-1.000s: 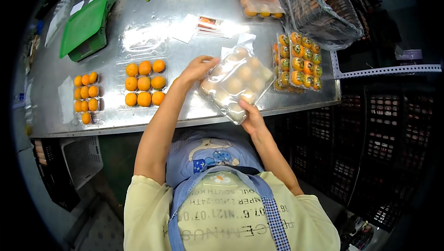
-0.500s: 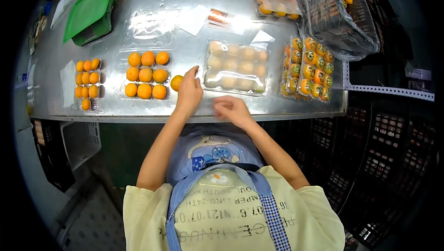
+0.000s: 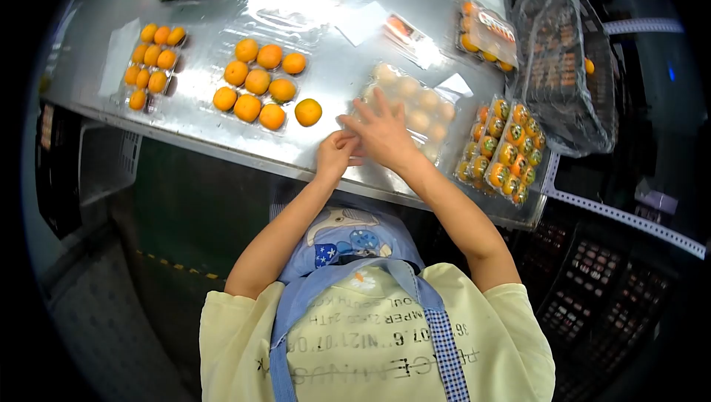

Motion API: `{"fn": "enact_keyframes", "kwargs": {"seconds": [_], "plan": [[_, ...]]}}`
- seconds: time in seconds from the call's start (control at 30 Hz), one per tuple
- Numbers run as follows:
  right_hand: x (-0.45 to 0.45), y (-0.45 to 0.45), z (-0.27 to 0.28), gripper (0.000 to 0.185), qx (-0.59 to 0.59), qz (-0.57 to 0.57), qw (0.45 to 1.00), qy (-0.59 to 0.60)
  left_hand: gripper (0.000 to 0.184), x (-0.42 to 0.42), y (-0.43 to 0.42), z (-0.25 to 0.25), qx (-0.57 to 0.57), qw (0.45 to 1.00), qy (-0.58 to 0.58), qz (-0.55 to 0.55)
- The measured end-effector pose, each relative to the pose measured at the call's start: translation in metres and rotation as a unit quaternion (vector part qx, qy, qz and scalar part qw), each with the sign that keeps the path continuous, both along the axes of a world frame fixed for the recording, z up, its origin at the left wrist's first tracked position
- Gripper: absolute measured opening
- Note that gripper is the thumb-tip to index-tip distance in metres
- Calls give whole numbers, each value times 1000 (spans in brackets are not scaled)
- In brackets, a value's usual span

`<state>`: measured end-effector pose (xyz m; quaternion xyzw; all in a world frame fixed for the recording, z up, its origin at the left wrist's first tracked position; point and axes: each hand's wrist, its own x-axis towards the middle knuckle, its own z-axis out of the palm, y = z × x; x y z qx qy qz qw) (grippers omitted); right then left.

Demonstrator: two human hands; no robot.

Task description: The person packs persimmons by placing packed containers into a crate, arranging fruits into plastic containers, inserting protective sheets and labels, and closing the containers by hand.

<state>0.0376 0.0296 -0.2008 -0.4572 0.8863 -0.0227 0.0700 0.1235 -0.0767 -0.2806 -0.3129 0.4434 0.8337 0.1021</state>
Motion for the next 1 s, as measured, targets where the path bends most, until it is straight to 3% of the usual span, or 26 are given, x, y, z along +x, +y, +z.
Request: {"fn": "enact_keyframes", "kwargs": {"seconds": [0.33,0.43,0.53,0.57,0.63,0.67,0.77,0.8,0.9,0.93,1.0], "plan": [[-9,-18,16,52,63,56,996,-35,25,2,8,2,11,998,7,59],[-2,-20,14,48,73,60,996,3,24,1,12,-1,-22,997,9,68],[10,-22,9,38,105,49,992,59,23,-3,-12,8,-113,982,-51,-143],[14,-15,3,36,84,89,987,102,22,-3,-21,20,-262,945,-42,-190],[26,7,-8,31,38,165,968,187,22,-5,-44,69,-538,798,-26,-269],[33,19,-2,23,39,178,972,149,23,-13,-48,91,-563,782,-36,-265],[32,60,15,15,-12,204,979,0,26,-37,-34,79,-622,754,188,-96],[30,71,17,14,-26,175,984,-14,33,-47,-27,79,-621,748,214,-93],[25,99,19,13,-68,64,994,-52,40,-65,-5,39,-619,755,201,-80],[22,106,20,13,-81,10,995,-63,38,-63,4,11,-590,785,157,-111],[14,117,22,13,-102,-86,989,-56,32,-57,7,10,-362,902,81,-223]]}}
